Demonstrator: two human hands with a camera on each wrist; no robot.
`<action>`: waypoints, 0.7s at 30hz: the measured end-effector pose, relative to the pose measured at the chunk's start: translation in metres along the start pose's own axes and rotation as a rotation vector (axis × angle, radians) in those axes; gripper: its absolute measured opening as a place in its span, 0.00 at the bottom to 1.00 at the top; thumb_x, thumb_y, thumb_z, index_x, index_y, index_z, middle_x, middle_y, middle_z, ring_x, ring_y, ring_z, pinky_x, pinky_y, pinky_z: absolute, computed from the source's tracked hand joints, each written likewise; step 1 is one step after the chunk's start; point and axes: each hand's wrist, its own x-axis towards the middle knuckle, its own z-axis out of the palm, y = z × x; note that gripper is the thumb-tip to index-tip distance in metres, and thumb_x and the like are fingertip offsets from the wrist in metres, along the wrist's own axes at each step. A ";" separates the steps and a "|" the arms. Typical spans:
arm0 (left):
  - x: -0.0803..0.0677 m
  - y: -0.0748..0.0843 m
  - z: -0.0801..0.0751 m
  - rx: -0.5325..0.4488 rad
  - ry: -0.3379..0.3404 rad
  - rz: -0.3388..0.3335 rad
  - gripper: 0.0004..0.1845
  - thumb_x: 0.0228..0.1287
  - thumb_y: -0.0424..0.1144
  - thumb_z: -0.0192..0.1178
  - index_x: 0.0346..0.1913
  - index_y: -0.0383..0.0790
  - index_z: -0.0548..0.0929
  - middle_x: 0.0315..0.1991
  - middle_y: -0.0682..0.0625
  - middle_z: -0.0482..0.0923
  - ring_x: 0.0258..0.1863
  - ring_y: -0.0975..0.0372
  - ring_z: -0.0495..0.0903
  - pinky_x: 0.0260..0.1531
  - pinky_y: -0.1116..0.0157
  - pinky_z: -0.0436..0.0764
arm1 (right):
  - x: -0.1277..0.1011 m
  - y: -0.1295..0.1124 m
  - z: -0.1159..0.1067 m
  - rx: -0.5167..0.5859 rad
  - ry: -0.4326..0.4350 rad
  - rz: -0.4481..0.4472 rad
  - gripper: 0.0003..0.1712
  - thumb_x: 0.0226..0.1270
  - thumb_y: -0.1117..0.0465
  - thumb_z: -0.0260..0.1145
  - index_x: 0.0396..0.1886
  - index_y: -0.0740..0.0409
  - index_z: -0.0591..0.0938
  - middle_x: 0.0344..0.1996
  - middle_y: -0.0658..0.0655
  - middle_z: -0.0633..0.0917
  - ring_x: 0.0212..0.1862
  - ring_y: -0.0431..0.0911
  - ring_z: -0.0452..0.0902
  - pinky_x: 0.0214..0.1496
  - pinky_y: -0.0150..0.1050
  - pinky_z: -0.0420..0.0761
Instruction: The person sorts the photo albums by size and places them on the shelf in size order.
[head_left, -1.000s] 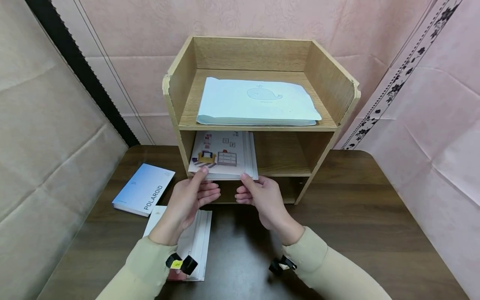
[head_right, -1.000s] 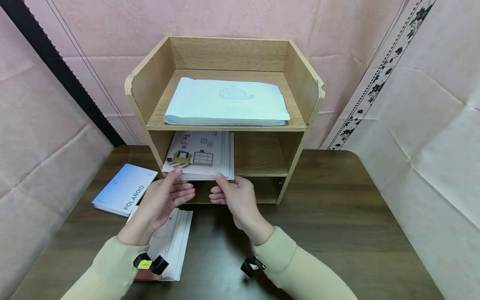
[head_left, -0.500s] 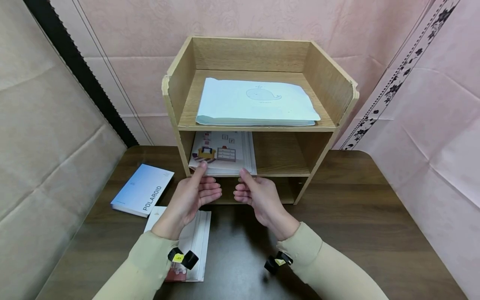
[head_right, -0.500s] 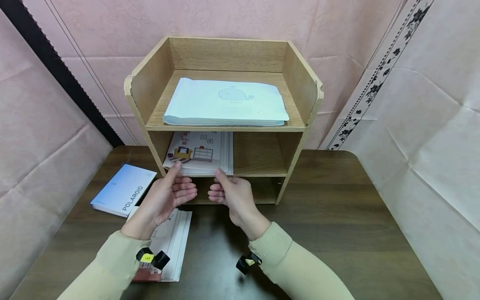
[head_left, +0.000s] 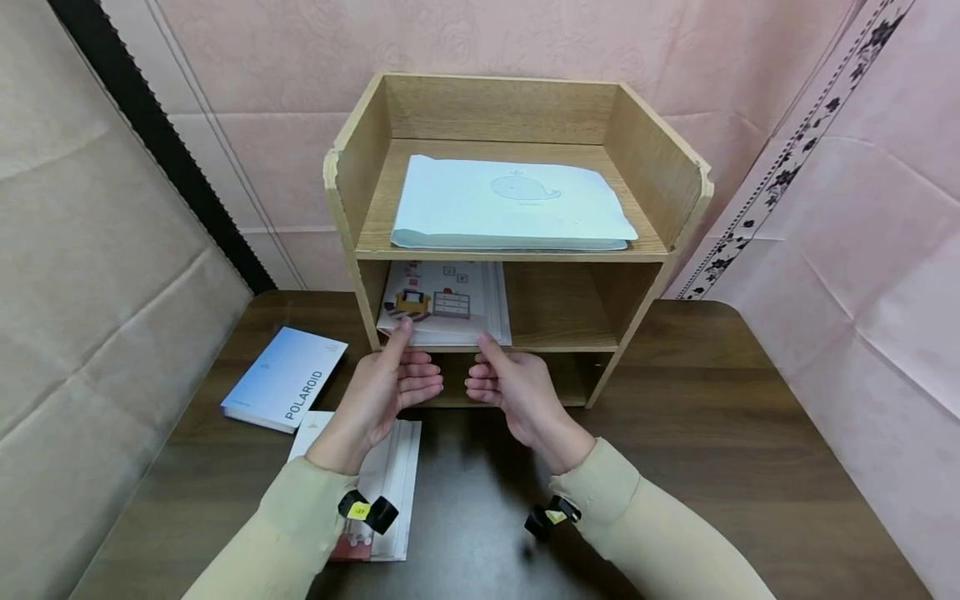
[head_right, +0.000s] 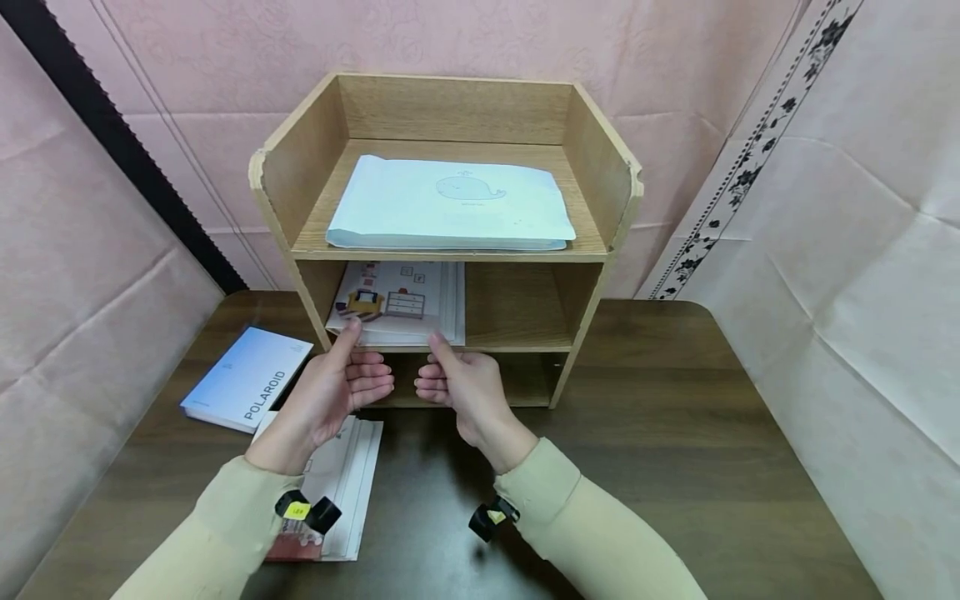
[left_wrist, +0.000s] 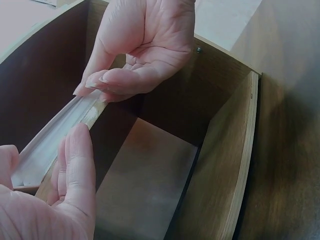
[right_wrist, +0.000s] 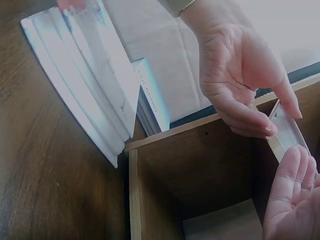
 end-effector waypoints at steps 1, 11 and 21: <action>0.000 0.000 0.000 0.000 0.003 -0.001 0.43 0.59 0.69 0.55 0.51 0.25 0.71 0.40 0.38 0.77 0.38 0.49 0.84 0.44 0.56 0.82 | 0.000 0.000 0.000 0.000 0.000 0.002 0.30 0.59 0.42 0.70 0.40 0.66 0.79 0.26 0.57 0.83 0.30 0.46 0.83 0.42 0.43 0.84; -0.004 -0.002 -0.004 0.129 -0.039 -0.006 0.45 0.60 0.71 0.52 0.56 0.28 0.70 0.48 0.33 0.75 0.41 0.48 0.84 0.42 0.54 0.82 | -0.001 0.007 -0.005 -0.117 -0.025 -0.052 0.38 0.58 0.37 0.69 0.50 0.66 0.75 0.37 0.64 0.84 0.37 0.52 0.84 0.43 0.45 0.84; -0.029 -0.017 -0.030 0.658 0.001 0.109 0.37 0.58 0.68 0.59 0.56 0.38 0.74 0.48 0.42 0.79 0.43 0.54 0.82 0.39 0.59 0.84 | -0.013 0.028 -0.013 -0.351 -0.069 -0.150 0.37 0.58 0.38 0.70 0.55 0.60 0.74 0.45 0.58 0.83 0.46 0.49 0.81 0.46 0.44 0.83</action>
